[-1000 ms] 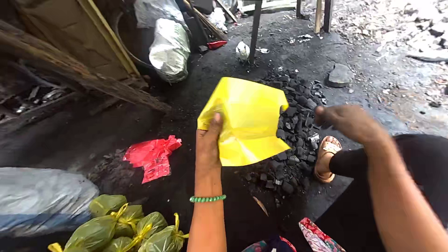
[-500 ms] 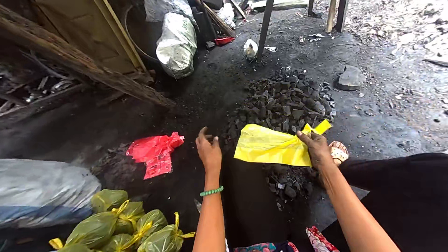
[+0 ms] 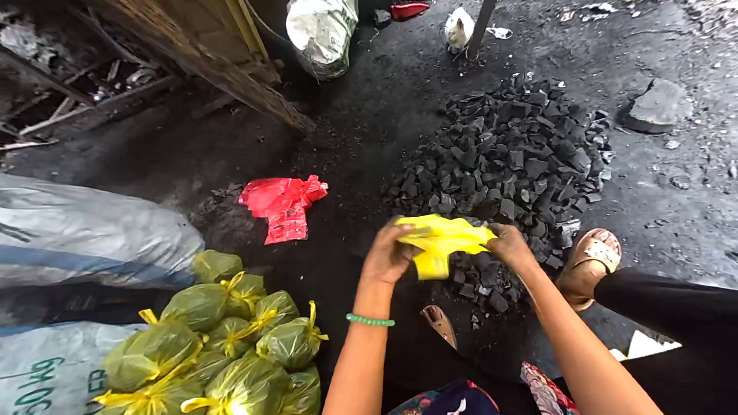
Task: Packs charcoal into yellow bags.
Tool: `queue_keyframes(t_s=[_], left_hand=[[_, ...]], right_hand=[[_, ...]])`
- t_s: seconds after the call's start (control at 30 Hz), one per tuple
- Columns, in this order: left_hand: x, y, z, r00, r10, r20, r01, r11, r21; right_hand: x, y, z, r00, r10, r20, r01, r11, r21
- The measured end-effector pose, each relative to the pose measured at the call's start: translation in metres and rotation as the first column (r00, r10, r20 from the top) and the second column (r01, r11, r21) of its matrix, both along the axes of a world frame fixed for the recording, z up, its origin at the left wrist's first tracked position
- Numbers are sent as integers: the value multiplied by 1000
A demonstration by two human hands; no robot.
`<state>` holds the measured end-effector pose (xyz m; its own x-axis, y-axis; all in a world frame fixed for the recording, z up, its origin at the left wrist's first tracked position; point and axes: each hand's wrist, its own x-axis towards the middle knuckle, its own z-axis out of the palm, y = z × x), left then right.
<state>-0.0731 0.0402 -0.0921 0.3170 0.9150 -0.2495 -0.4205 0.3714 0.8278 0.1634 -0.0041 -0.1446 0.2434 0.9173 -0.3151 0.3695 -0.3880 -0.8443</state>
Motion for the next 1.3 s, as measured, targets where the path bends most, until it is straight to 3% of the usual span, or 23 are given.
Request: queue_keyframes(t_s=[0.07,0.13,0.2,0.27,0.3,0.33,0.37,0.4,0.43,0.47,0.53,0.63,0.7,0.8,0.97,1.07,1.17,1.23,1.3], left_hand=[[-20,12,3,986,148,82,-148,989,-5],[-23,18,-4,993,114,3,-114,989,89],[-12,20,-7,987,-65,-149,95,975,201],[-3,26,-7,881,-282,-381,396,879,265],[-5,36,-6,732,-304,-610,546,798,256],[-9,49,-5,509,-251,-823,647,742,175],[-14,62,-9,258,-154,-954,673,737,63],[-19,74,-17,89,-85,-992,630,777,-10],[-23,83,-23,27,-48,-999,561,827,-24],[-23,92,-27,24,-36,-999,492,870,-20],[-26,104,-36,153,-69,-986,347,938,-12],[-38,115,-44,235,-64,-970,169,985,-24],[-39,116,-47,220,-21,-975,123,992,6],[-40,114,-55,190,14,-982,164,985,46],[-36,112,-55,189,89,-978,184,975,125],[-23,115,-45,189,102,-977,160,978,133],[-5,109,-37,212,134,-968,206,962,179],[9,101,-35,246,162,-956,274,934,229],[29,101,-35,255,119,-960,338,919,204]], right_hand=[[4,6,-23,984,50,170,-54,998,22],[-9,9,-26,976,180,123,-188,980,61],[-29,17,-17,947,320,-44,-316,945,81],[-34,31,-10,922,373,-102,-355,922,156],[-27,41,-6,934,348,-81,-326,923,206],[-12,52,0,949,310,-66,-285,926,248],[6,64,8,960,270,-78,-238,929,283],[23,76,17,962,250,-114,-205,930,304],[37,90,23,955,258,-149,-204,930,306],[48,103,24,945,269,-184,-208,932,296],[65,125,12,966,212,-147,-183,964,192],[85,143,-48,959,-35,282,53,997,-56],[77,137,-88,907,-82,412,167,970,-174],[44,125,-121,848,-178,500,251,965,-82],[43,89,-137,835,-106,540,117,993,13],[68,81,-131,895,-133,426,101,990,98],[86,73,-111,920,-378,103,362,920,149],[90,71,-98,821,-541,-182,569,804,174],[83,72,-73,670,-570,-476,708,683,179]])
